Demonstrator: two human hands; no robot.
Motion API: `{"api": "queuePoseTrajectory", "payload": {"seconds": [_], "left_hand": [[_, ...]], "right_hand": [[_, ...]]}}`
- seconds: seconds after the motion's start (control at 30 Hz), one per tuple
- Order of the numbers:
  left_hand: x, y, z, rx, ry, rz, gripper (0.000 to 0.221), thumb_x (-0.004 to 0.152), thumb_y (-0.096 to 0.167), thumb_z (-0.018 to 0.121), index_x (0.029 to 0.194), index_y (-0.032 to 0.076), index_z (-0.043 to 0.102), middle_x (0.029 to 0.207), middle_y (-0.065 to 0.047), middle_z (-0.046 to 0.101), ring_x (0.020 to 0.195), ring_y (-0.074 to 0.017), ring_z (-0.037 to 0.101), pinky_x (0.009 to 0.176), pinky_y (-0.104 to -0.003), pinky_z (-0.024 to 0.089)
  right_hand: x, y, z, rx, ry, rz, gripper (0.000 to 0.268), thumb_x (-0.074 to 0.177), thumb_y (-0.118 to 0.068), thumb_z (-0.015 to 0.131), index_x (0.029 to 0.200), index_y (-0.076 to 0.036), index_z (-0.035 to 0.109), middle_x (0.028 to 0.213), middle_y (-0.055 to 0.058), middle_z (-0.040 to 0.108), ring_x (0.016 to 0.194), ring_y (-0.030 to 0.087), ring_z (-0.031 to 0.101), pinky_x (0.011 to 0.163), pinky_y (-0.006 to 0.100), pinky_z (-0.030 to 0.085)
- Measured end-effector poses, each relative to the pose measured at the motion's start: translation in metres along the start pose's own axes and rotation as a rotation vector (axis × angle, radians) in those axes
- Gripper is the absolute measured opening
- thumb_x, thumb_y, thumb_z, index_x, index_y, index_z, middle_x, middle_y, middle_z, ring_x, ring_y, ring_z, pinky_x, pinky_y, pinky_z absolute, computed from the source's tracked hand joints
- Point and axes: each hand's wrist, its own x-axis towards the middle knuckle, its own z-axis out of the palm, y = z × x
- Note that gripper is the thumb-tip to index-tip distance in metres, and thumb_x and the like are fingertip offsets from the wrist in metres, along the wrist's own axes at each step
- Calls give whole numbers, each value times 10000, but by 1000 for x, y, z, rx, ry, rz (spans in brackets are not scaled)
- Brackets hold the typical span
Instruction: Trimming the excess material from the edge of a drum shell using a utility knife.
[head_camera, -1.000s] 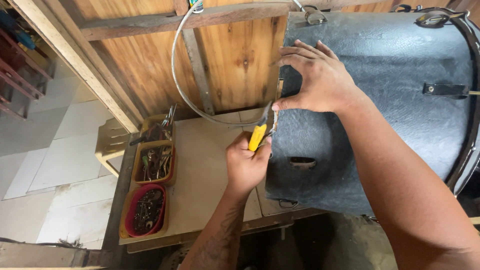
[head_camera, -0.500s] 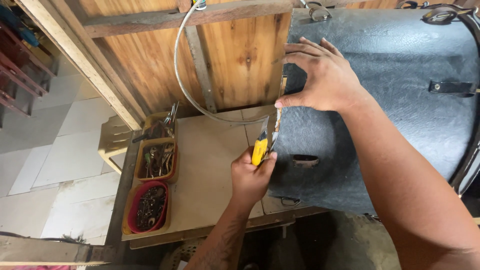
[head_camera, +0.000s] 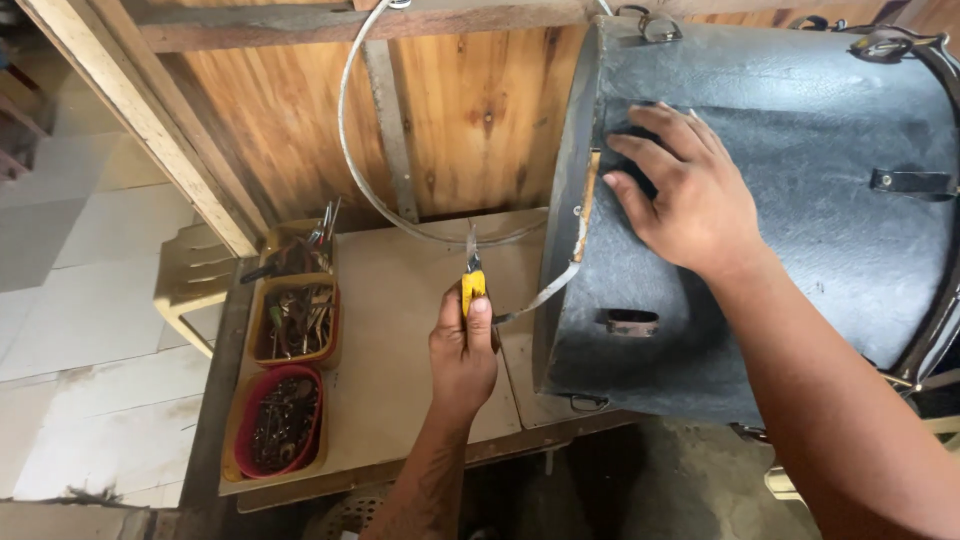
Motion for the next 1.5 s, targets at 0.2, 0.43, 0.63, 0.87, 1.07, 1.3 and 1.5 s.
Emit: {"api": "queuePoseTrajectory", "payload": {"seconds": [0.2, 0.43, 0.63, 0.87, 1.07, 1.3, 1.5], "left_hand": [[28, -1, -20, 151, -65, 412, 308, 1070, 302, 477, 1105, 25, 609, 967, -85, 591, 845, -230, 589, 758, -364, 475], [84, -46, -41, -24, 240, 301, 204, 980, 174, 682, 1153, 67, 690, 935, -66, 745, 799, -170, 698, 710, -314, 562], [93, -35, -41, -933, 260, -35, 89, 900, 60, 582, 980, 38, 615, 801, -160, 637, 725, -379, 681, 699, -525, 603], [82, -10, -28, -286, -46, 24, 254, 910, 158, 763, 1014, 68, 549, 806, -69, 691, 510, -143, 668, 468, -278, 629], [81, -5, -12, -323, -121, -98, 337, 777, 2, 831, 1004, 81, 595, 730, -52, 658, 501, -148, 632, 492, -303, 605], [78, 3, -17, -567, -410, -140, 314, 880, -17, 736, 1139, 94, 598, 928, -112, 661, 629, -189, 639, 565, -330, 621], [75, 4, -15, -675, -471, -154, 330, 906, -76, 627, 1188, 81, 558, 955, -168, 695, 552, -168, 586, 543, -334, 572]], "right_hand": [[-3, -7, 1, -14, -30, 22, 272, 1090, -124, 644, 1304, 33, 701, 1353, 229, 626, 1292, 466, 606, 1124, 594, 470], [1, -18, -3, -9, -58, 59, 266, 1070, -58, 638, 1301, 65, 685, 1344, 262, 599, 1221, 494, 612, 1120, 589, 491], [1, -21, -1, -48, -91, 77, 277, 1078, -67, 608, 1322, 51, 668, 1367, 247, 574, 1253, 481, 598, 1105, 589, 504], [1, -23, 1, -77, -109, 107, 287, 1068, -74, 603, 1317, 52, 669, 1376, 264, 576, 1307, 486, 577, 1138, 586, 476], [3, -24, 0, -62, -109, 109, 293, 1081, -96, 577, 1322, 50, 657, 1367, 272, 571, 1300, 492, 573, 1137, 586, 472], [2, -24, 0, -72, -108, 122, 298, 1069, -74, 602, 1338, 41, 655, 1383, 256, 573, 1331, 486, 565, 1157, 597, 470], [0, -22, 0, -82, -109, 117, 306, 1066, -81, 606, 1347, 31, 652, 1394, 250, 568, 1342, 476, 565, 1173, 594, 458]]}}
